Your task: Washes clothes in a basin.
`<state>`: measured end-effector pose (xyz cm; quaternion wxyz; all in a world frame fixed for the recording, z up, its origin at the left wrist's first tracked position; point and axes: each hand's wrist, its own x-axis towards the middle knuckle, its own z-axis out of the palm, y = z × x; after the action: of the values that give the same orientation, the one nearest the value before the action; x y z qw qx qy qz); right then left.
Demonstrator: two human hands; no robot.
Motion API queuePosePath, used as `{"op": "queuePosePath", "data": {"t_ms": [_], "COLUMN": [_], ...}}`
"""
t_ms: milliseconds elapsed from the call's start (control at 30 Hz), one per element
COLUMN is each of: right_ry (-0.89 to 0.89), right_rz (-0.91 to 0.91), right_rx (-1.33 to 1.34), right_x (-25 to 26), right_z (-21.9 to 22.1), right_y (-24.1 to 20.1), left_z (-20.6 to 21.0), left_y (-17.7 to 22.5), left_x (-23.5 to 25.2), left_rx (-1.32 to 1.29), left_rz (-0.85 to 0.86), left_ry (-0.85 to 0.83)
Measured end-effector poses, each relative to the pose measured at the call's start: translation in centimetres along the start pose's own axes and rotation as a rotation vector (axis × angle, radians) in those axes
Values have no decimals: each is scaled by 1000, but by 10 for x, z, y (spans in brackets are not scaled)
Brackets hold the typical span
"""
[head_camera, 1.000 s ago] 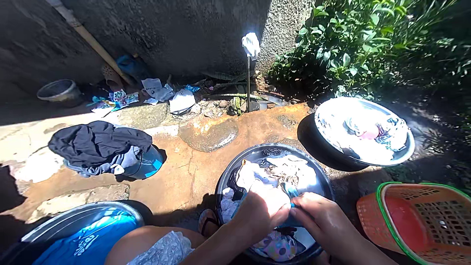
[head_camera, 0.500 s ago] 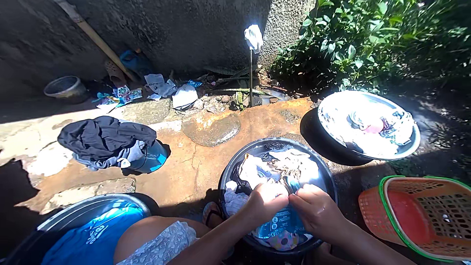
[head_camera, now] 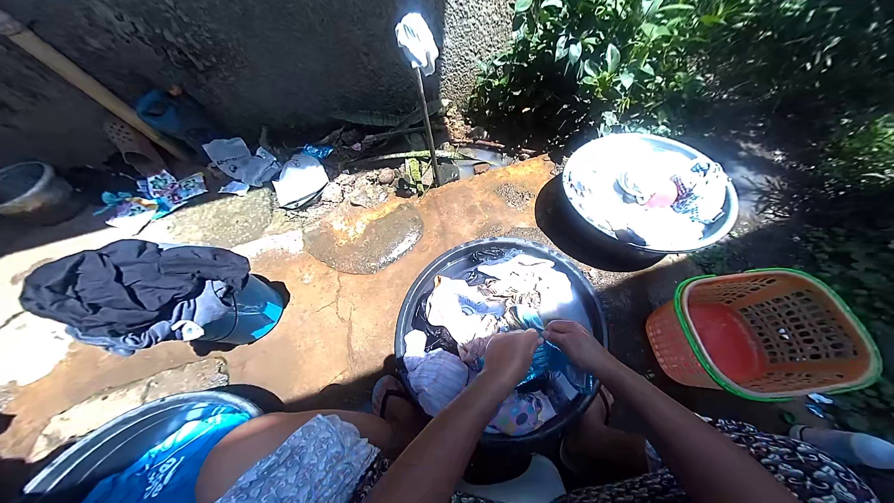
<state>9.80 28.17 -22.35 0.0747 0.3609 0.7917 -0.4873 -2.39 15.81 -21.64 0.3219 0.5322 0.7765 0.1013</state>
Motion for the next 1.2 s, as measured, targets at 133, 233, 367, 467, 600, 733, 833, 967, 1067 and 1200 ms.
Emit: {"op": "queuePosePath", "data": {"t_ms": [133, 233, 367, 467, 600, 733, 833, 967, 1067, 1200], "right_ry": [113, 110, 50, 15, 33, 65, 123, 174, 128, 200], "right_rz": [208, 336, 399, 428, 497, 566, 620, 644, 629, 622], "right_rx": [152, 14, -194, -235, -232, -201, -204, -239, -279, -299], "right_x": [16, 25, 36, 43, 43, 44, 45, 43, 43, 51], "right_z": [11, 18, 31, 37, 39, 38, 34, 11, 2, -8], "right_y": [24, 34, 44, 45, 41, 39, 41, 40, 36, 45], "left_z": [21, 42, 62, 69, 79, 89, 94, 99, 106, 103], "left_y": [24, 33, 32, 27, 23, 23, 25, 11, 5, 4], "left_x": [27, 42, 50, 49, 49, 50, 50, 45, 46, 46], "left_rx": [-62, -120, -207, -327, -467, -525, -559, -629, -723, -984], "left_rz": [-154, -240, -327, -383, -432, -440, -461, -469, -499, -531], "left_ry": [-95, -109, -101, -93, -74, -56, -60, -74, -113, -104]}}
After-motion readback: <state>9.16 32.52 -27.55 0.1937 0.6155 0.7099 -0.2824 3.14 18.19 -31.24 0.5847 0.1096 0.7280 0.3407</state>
